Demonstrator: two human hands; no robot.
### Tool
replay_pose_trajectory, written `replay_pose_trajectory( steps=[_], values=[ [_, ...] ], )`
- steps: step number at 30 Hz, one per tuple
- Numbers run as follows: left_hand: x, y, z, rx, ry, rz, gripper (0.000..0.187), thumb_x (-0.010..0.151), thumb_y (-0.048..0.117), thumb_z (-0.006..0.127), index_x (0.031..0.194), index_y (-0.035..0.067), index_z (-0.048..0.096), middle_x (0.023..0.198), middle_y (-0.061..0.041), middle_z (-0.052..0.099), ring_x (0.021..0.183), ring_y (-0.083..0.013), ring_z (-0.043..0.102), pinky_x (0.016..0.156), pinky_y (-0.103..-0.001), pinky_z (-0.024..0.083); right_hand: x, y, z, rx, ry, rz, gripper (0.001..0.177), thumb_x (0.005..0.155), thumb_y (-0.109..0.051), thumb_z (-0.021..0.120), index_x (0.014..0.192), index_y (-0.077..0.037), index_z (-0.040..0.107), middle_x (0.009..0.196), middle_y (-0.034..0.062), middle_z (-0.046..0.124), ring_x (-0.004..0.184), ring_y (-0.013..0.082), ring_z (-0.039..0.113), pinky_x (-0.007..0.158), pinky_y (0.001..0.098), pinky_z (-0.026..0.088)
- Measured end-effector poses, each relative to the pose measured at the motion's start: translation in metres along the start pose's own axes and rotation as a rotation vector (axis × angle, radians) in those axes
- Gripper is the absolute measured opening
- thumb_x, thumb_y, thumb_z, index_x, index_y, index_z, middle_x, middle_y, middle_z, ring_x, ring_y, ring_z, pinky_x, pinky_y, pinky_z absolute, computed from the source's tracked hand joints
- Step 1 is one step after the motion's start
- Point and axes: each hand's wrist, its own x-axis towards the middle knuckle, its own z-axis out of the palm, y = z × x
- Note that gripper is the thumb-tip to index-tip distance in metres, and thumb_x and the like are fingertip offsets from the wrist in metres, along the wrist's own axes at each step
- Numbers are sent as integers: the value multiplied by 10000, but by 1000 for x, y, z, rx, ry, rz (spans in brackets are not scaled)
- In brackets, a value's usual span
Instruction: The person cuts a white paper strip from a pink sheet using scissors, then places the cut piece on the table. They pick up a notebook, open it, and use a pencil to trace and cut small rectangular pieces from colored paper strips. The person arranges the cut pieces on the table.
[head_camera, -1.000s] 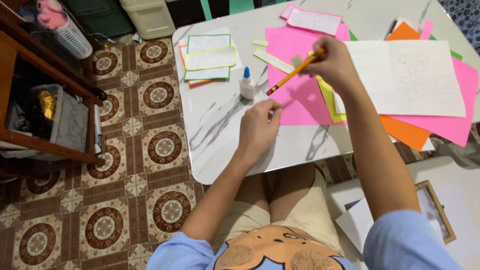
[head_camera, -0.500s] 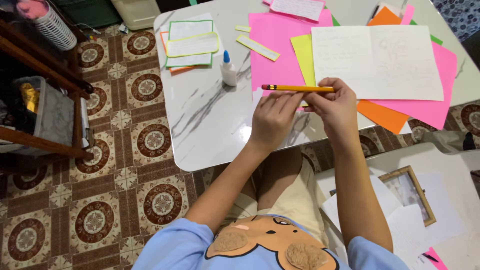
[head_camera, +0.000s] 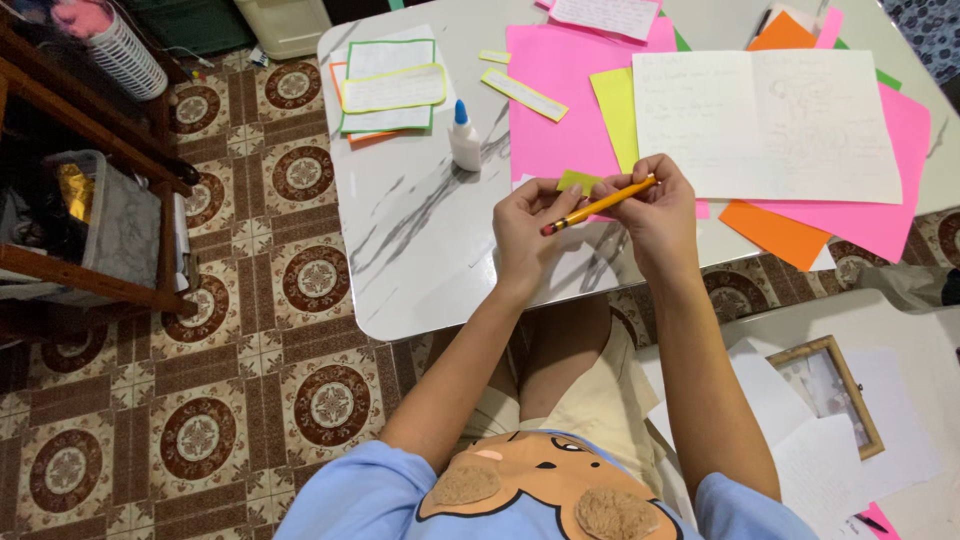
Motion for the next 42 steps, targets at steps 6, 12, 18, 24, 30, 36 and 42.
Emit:
replay_pose_trajectory(
  steps=[6, 12, 18, 24, 30, 36, 42],
  values=[
    [10, 2, -15, 453, 109, 326, 176, 896, 119, 771, 917, -54, 749, 803, -83, 746, 677, -129, 700, 612, -247, 557, 12, 8, 0, -179, -31, -61, 327, 888, 118, 694, 968, -53, 427, 920, 107, 666, 900, 172, 730, 842, 315, 655],
    [17, -1, -24, 211, 56, 68, 151, 878, 135, 757, 862, -15, 737, 752, -79, 744, 640, -90, 694, 607, -254, 562, 9, 10, 3, -295, 34, -389, 309, 1128, -193, 626, 999, -76, 371, 925, 80, 684, 921, 152, 762, 854, 295, 669],
    [15, -6, -24, 735, 127, 126, 178, 803, 129, 796, 758, -31, 733, 760, -143, 702, 641, -240, 690, 617, -364, 546, 0, 28, 11, -327, 44, -243, 667, 1179, -569, 254, 1008, -25, 600, 768, 47, 541, 607, 63, 466, 562, 220, 376],
    [9, -3, -24, 1003, 115, 201, 281, 816, 178, 825, 793, -23, 629, 942, -162, 594, 755, -332, 671, 705, -439, 552, 1, 16, 25, -192, 73, -151, 77, 1038, -109, 597, 1004, -45, 572, 833, 76, 680, 647, 92, 643, 579, 236, 553],
    [-3, 0, -38, 1179, 1, 651, 253, 875, 13, 700, 1127, 26, 685, 1074, -132, 553, 954, -311, 594, 805, -414, 527, -2, 0, 36, -295, 40, -91, 183, 961, -37, 735, 894, -16, 566, 800, 116, 697, 683, 131, 715, 604, 245, 619],
    [-10, -3, -46, 1466, -14, 728, 402, 849, 12, 656, 1206, 171, 750, 1103, -84, 558, 991, -288, 511, 715, -402, 444, 15, 17, 44, -407, 50, -101, 331, 1016, -121, 713, 744, -47, 539, 663, 97, 664, 511, 107, 600, 429, 243, 447],
    [-8, -8, -49, 1489, -41, 697, 406, 862, 2, 640, 1217, 164, 755, 1076, -79, 553, 984, -286, 505, 724, -402, 432, 21, 37, 52, -550, 69, -271, 440, 1075, -144, 658, 720, -34, 424, 645, -1, 408, 604, 70, 398, 541, 273, 384]
  ],
)
